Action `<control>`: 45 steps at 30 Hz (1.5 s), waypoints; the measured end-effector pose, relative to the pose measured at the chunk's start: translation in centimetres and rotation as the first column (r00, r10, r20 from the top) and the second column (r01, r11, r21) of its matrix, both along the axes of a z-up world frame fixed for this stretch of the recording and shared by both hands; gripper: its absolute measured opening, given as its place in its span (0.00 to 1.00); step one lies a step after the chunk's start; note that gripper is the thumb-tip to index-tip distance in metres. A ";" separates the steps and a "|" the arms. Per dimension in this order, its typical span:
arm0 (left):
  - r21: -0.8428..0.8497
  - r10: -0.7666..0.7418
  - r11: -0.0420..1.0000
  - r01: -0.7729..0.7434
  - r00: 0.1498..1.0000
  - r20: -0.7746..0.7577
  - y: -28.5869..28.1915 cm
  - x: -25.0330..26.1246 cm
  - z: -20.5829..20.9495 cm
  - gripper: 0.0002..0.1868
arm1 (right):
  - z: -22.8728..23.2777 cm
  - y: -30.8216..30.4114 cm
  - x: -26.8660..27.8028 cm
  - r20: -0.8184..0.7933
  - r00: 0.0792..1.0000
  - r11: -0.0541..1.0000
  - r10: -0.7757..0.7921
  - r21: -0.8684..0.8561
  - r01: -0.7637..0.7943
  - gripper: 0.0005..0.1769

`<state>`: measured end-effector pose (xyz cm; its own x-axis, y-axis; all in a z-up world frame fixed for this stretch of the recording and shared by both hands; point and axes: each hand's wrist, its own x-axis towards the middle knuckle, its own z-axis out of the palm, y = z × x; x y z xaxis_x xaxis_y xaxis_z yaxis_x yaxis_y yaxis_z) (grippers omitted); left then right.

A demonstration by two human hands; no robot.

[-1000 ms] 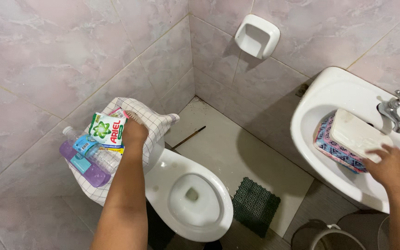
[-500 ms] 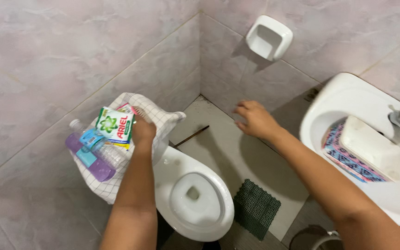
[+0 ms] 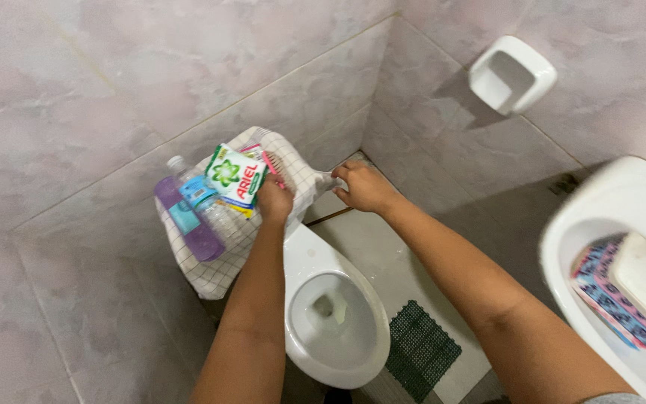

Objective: The person prepares cleaning supplies by pouring water from a bucket into a plastic container, adds powdered detergent, and then uses a sponge to scrub the surface of a bathroom sink.

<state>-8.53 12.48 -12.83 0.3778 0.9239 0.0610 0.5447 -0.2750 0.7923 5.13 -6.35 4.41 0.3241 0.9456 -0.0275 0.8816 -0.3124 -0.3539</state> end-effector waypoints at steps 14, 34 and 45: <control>-0.730 0.228 0.527 0.436 0.755 0.615 -0.1 -3.1 -0.2 0.22 | -11.1 10.9 -2.4 -0.891 0.196 0.863 -0.409 -0.308 0.400 0.30; 0.339 0.119 0.884 0.321 0.547 -0.828 10.8 -5.8 4.1 0.33 | -7.7 9.6 -1.9 -0.991 0.032 0.899 -0.133 -0.107 0.424 0.41; 0.532 0.101 0.832 0.156 0.901 -0.422 9.4 -7.5 7.1 0.15 | -4.9 9.0 -2.3 -0.987 -0.156 0.922 -0.026 -0.084 0.378 0.34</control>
<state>-16.01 21.84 -5.70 0.5094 0.7738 0.3765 0.7685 -0.6059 0.2056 2.81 2.65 -0.46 0.2816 0.8740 -0.3961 -0.5790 -0.1744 -0.7965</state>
